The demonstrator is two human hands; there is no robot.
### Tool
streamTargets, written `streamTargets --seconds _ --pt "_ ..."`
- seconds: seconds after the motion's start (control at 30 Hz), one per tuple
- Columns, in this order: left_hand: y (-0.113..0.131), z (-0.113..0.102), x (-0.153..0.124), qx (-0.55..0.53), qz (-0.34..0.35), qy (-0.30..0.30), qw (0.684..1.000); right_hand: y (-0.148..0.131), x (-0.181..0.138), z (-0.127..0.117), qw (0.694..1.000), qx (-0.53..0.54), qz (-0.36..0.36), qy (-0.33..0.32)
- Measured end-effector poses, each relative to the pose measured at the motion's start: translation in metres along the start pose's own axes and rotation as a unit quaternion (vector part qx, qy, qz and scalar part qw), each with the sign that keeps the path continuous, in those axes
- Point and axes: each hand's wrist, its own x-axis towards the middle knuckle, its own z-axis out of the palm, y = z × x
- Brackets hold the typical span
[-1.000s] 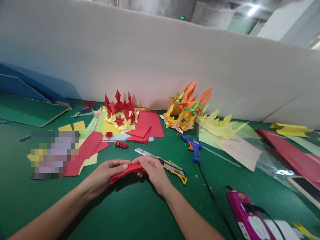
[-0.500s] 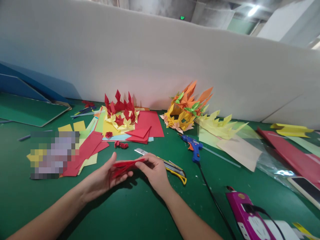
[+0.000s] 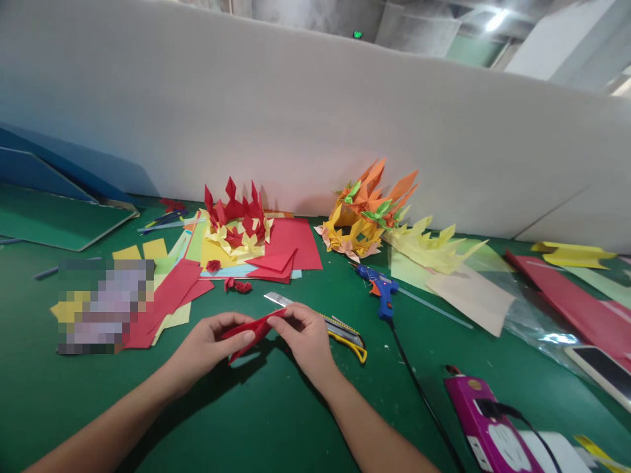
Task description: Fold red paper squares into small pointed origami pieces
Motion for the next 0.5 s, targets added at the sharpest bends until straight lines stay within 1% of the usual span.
streamTargets --seconds 0.1,0.17,0.23,0.37,0.5 --pt "-0.0002 0.0018 0.0004 -0.019 0.014 0.013 1.0 0.0004 0.0001 0.0012 1.0 -0.002 -0.011 0.015" --pt "-0.0012 0.0039 -0.0001 -0.014 0.027 0.013 0.999 -0.0007 -0.0006 0.0027 1.0 -0.009 -0.01 0.013" --pt "-0.0033 0.0056 -0.0009 0.016 0.042 0.009 0.999 -0.0027 -0.0019 0.0044 1.0 -0.027 -0.007 0.006" --pt "-0.0081 0.0063 -0.0016 0.089 0.069 0.028 0.993 -0.0055 -0.0041 0.0069 0.997 -0.068 -0.021 -0.002" --pt "-0.008 0.0062 -0.0008 0.101 0.061 0.039 0.992 -0.0053 -0.0054 0.0082 0.996 -0.083 -0.019 -0.002"
